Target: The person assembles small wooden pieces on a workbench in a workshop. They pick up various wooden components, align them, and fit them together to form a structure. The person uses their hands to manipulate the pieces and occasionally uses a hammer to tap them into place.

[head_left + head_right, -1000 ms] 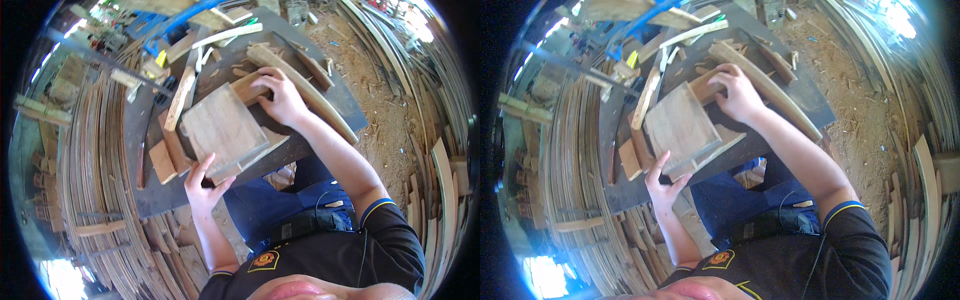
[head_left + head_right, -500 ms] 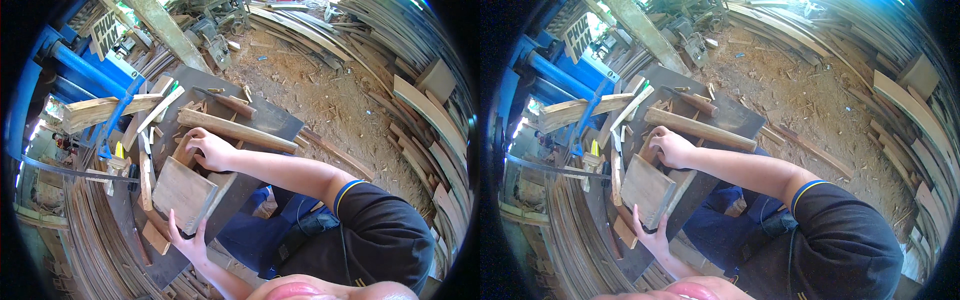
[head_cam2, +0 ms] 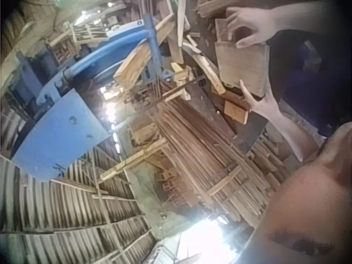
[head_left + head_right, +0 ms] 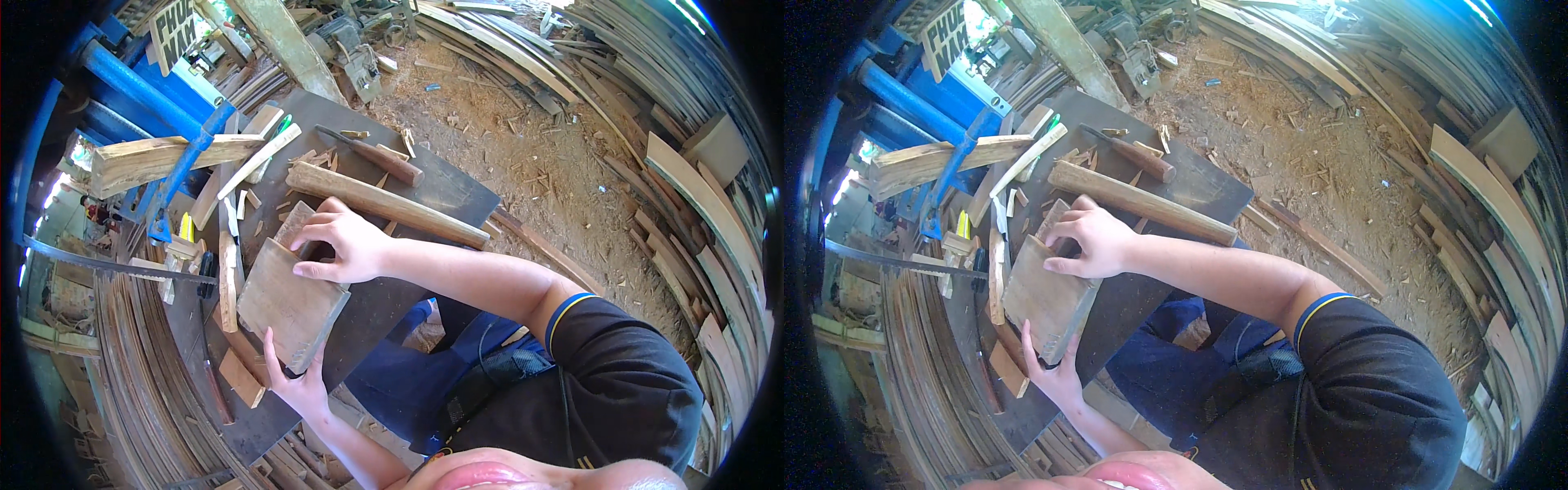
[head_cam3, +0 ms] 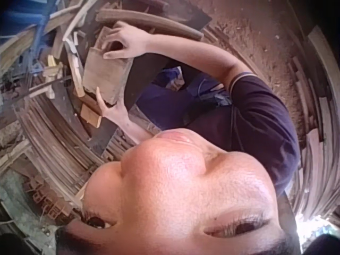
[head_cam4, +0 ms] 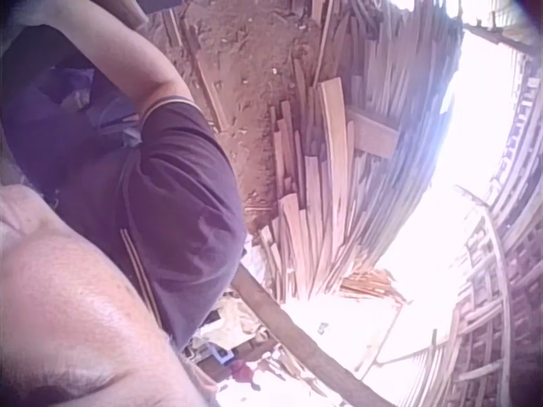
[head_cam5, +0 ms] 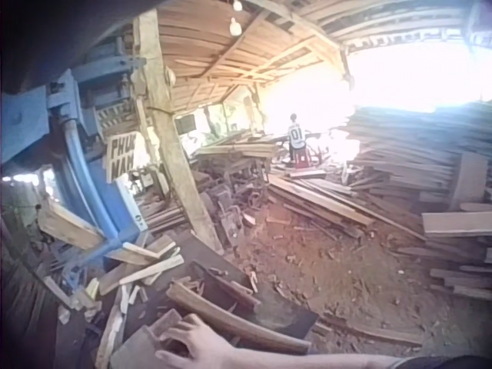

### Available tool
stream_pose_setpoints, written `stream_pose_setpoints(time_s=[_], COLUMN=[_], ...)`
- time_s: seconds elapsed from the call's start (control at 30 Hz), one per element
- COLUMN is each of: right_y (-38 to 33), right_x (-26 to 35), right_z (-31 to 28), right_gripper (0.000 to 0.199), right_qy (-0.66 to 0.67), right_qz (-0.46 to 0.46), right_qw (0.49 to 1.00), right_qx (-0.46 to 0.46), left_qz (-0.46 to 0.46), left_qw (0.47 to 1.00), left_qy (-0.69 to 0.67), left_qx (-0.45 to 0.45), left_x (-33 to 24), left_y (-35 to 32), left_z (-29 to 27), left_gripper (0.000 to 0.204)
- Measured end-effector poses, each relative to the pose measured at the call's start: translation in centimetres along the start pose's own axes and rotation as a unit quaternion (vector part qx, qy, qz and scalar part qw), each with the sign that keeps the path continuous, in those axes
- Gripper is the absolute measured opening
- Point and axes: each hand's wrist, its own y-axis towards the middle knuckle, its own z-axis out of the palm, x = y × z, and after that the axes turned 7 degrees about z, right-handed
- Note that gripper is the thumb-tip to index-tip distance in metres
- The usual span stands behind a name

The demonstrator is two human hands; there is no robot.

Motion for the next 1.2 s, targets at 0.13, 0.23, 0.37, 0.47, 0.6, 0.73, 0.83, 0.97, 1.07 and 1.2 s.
stream_pose_setpoints(time_s=[0.13,0.23,0.37,0.47,0.6,0.73,0.83,0.97,1.07,1.2], right_y=[-0.7,-0.7,-0.7,-0.6,-0.3,-0.3,-0.3,-0.5,-0.3,-0.3], right_x=[-0.8,-0.7,-0.6,-0.7,-2.1,-0.2,-0.4,0.4,0.4,0.9], right_z=[0.4,0.2,-0.2,0.0,0.8,-0.2,-0.1,-1.0,-1.0,-0.8], right_gripper=[0.08,0.088,0.092,0.088,0.083,0.082,0.085,0.087,0.09,0.091], right_qy=[0.039,0.052,0.046,0.049,0.03,0.043,0.035,0.045,0.042,0.05], right_qz=[-0.163,-0.18,-0.13,-0.129,-0.176,-0.122,-0.114,-0.08,-0.089,-0.058], right_qw=[0.985,0.978,0.98,0.98,0.979,0.982,0.983,0.983,0.982,0.984], right_qx=[0.027,0.096,0.143,0.141,0.096,0.14,0.143,0.161,0.158,0.162], left_qz=[0.027,0.035,0.028,0.022,0.029,-0.008,-0.046,-0.067,-0.057,-0.057], left_qw=[1.0,0.999,0.995,0.996,0.998,0.997,0.986,0.984,0.983,0.984], left_qy=[-0.005,-0.037,-0.091,-0.085,-0.034,-0.075,-0.161,-0.158,-0.167,-0.166], left_qx=[0.004,0.015,0.023,0.018,0.036,0.031,0.009,0.046,0.047,0.032], left_x=[0.8,1.1,1.2,1.3,0.9,1.0,1.0,0.7,0.7,1.4], left_y=[0.0,-0.5,0.0,-0.1,0.2,-0.1,-0.3,-0.2,-0.2,-0.2], left_z=[0.1,-0.3,-0.4,-0.4,-0.3,-0.8,-0.3,-0.8,-0.8,-0.6], left_gripper=[0.086,0.091,0.092,0.091,0.085,0.09,0.117,0.125,0.127,0.124])
